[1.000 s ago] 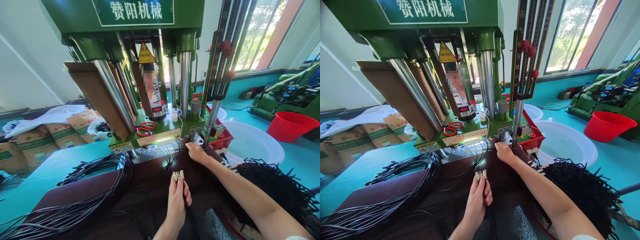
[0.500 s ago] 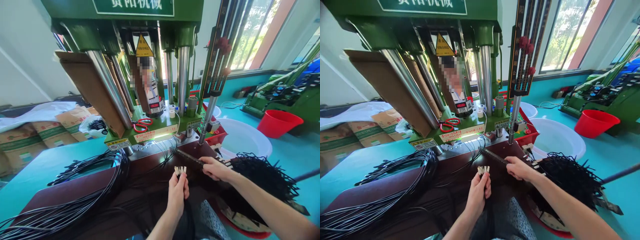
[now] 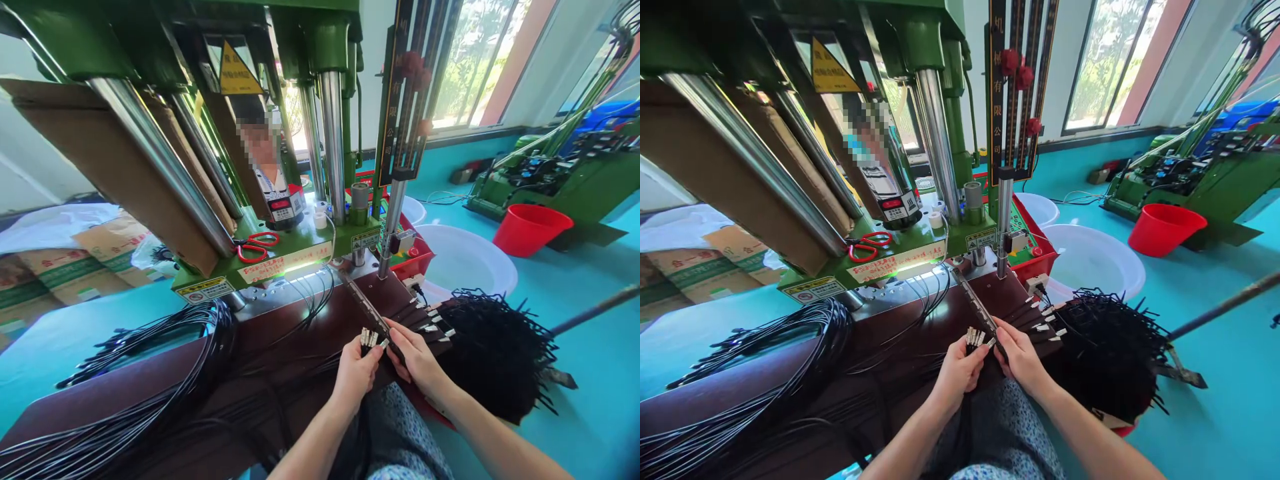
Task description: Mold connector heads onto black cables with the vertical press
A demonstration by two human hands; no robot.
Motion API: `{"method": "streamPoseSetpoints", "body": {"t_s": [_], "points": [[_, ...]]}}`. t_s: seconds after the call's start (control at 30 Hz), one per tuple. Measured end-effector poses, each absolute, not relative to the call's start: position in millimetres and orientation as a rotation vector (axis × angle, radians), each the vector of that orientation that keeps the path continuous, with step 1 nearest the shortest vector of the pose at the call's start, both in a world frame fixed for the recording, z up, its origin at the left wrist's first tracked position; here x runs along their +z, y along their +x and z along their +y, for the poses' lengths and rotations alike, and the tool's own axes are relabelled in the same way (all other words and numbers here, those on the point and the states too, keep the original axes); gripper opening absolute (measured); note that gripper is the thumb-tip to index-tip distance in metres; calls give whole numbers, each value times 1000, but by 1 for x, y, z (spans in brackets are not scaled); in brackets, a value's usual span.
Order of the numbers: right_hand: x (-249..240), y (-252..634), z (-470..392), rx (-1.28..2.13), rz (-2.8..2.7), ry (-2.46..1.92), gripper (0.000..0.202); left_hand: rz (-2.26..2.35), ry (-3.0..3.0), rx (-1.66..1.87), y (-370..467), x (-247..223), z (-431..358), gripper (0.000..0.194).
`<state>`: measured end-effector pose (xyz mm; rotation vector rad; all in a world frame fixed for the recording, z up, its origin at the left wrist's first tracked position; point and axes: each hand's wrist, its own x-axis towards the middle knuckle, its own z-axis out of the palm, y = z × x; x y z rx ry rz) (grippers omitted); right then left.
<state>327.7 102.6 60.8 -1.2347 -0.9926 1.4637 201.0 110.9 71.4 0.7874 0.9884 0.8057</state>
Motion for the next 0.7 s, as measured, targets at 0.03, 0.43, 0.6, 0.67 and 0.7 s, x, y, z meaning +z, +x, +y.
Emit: {"method": "streamPoseSetpoints", "body": {"t_s": [0.03, 0.43, 0.6, 0.67, 0.7], "points": [[60, 327, 102, 1446, -1020, -1246, 58, 996, 783, 805, 201, 71, 111, 41], [64, 323, 97, 1445, -997, -1240, 59, 1042, 910, 1098, 187, 69, 116, 35], [72, 325, 95, 1474, -920, -1235, 62, 1007, 765, 986, 188, 73, 119, 39], [71, 326, 96, 1481, -945, -1230, 61, 1029, 779, 915, 193, 72, 118, 39], [70, 326, 96, 1488, -959, -1226, 60, 1047, 772, 915, 195, 71, 118, 39]]}}
